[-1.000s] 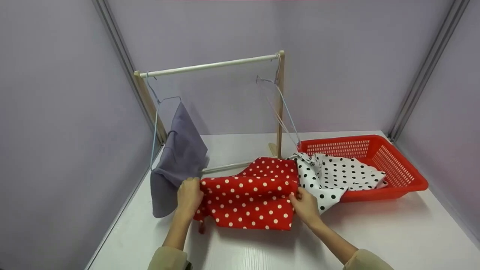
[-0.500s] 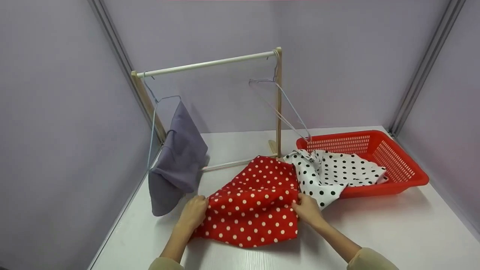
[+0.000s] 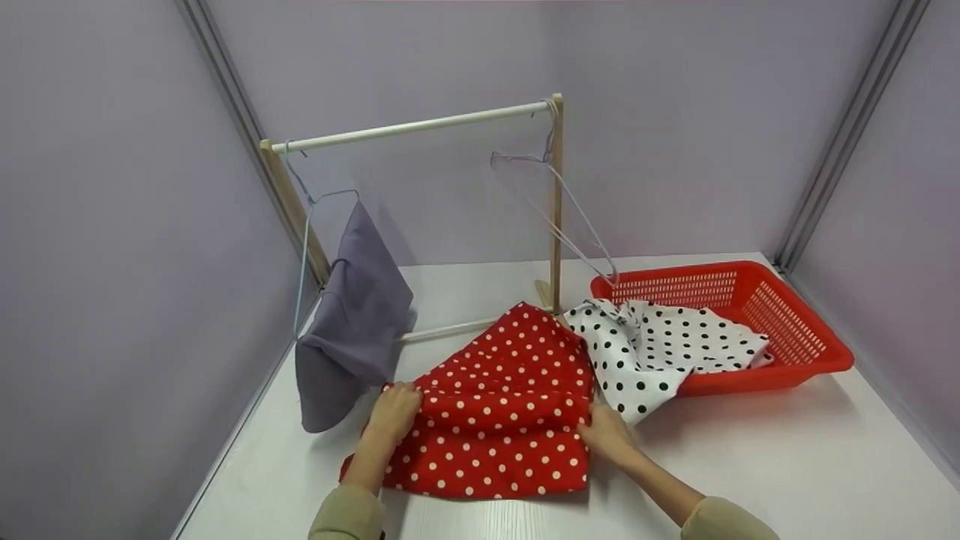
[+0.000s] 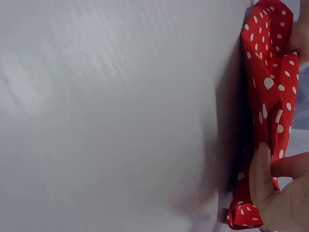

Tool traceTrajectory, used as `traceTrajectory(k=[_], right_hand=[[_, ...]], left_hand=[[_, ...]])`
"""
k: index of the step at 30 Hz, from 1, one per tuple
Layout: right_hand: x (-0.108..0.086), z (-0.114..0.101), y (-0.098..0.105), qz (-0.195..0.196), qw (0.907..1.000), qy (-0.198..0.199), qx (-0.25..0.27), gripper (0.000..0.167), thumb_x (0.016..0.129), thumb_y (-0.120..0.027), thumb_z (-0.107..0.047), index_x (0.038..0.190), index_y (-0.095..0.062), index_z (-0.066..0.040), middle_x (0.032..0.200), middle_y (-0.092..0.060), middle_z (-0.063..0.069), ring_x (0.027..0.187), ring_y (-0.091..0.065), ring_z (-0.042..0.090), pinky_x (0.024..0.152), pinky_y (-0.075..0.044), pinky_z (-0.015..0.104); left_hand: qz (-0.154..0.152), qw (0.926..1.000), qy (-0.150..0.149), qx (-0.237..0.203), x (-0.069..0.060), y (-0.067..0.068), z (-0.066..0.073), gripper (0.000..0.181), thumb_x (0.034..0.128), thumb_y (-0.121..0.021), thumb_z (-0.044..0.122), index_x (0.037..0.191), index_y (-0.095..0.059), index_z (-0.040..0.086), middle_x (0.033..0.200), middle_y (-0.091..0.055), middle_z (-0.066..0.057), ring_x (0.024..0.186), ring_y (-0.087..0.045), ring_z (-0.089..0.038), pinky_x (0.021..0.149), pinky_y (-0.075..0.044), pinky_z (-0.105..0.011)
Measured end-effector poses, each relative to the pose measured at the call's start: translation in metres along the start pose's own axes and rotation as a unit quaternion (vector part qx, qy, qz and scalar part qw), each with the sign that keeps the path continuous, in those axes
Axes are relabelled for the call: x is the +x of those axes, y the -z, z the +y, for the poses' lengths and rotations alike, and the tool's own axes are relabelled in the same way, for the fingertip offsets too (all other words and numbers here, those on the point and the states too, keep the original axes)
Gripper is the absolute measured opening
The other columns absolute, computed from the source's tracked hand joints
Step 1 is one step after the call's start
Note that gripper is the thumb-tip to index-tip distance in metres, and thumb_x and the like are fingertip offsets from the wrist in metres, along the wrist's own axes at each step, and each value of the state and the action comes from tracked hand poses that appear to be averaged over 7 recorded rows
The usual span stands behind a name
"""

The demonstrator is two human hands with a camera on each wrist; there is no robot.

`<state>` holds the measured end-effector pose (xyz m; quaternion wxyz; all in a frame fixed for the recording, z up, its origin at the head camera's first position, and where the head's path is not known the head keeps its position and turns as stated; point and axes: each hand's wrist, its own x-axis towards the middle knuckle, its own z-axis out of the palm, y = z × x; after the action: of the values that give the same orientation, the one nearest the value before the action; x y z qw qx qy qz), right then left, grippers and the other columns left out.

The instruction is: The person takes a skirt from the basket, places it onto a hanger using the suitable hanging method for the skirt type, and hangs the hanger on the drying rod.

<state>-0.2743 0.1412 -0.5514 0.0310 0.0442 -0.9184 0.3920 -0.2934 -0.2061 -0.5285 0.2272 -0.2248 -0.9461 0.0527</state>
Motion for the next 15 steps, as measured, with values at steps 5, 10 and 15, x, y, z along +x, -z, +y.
traceTrajectory(k=[5, 10, 15], right_hand=[[-0.001, 0.002, -0.005, -0.011, 0.9998, 0.006, 0.016, 0.007, 0.076, -0.06, -0.001, 0.082, -0.058, 0.001, 0.068, -0.054, 0.002, 0.058, -0.049, 0.014, 0.053, -0.041, 0.029], [-0.001, 0.003, -0.008, -0.013, 0.9998, 0.003, 0.017, 0.007, 0.074, -0.06, 0.0, 0.081, -0.059, 0.001, 0.067, -0.054, 0.002, 0.057, -0.049, 0.014, 0.052, -0.041, 0.029], [0.0, 0.004, -0.011, -0.008, 0.9995, 0.015, 0.025, 0.01, 0.071, -0.06, 0.001, 0.081, -0.059, 0.003, 0.066, -0.055, 0.002, 0.054, -0.049, 0.013, 0.049, -0.041, 0.028]], left_hand=[[0.005, 1.0, 0.007, -0.003, -0.002, -0.003, -0.001, 0.01, 0.0686, -0.067, -0.002, 0.065, -0.058, 0.0, 0.067, -0.053, -0.012, 0.063, -0.055, -0.028, 0.057, -0.049, -0.038], [0.018, 0.9998, 0.006, 0.0, -0.003, -0.008, 0.0, 0.01, 0.0681, -0.069, -0.003, 0.066, -0.059, -0.001, 0.068, -0.054, -0.012, 0.063, -0.055, -0.029, 0.057, -0.049, -0.038], [0.027, 0.9993, 0.026, 0.001, -0.002, -0.011, 0.001, 0.012, 0.0668, -0.07, -0.006, 0.067, -0.059, -0.001, 0.07, -0.054, -0.014, 0.065, -0.055, -0.03, 0.057, -0.049, -0.038]])
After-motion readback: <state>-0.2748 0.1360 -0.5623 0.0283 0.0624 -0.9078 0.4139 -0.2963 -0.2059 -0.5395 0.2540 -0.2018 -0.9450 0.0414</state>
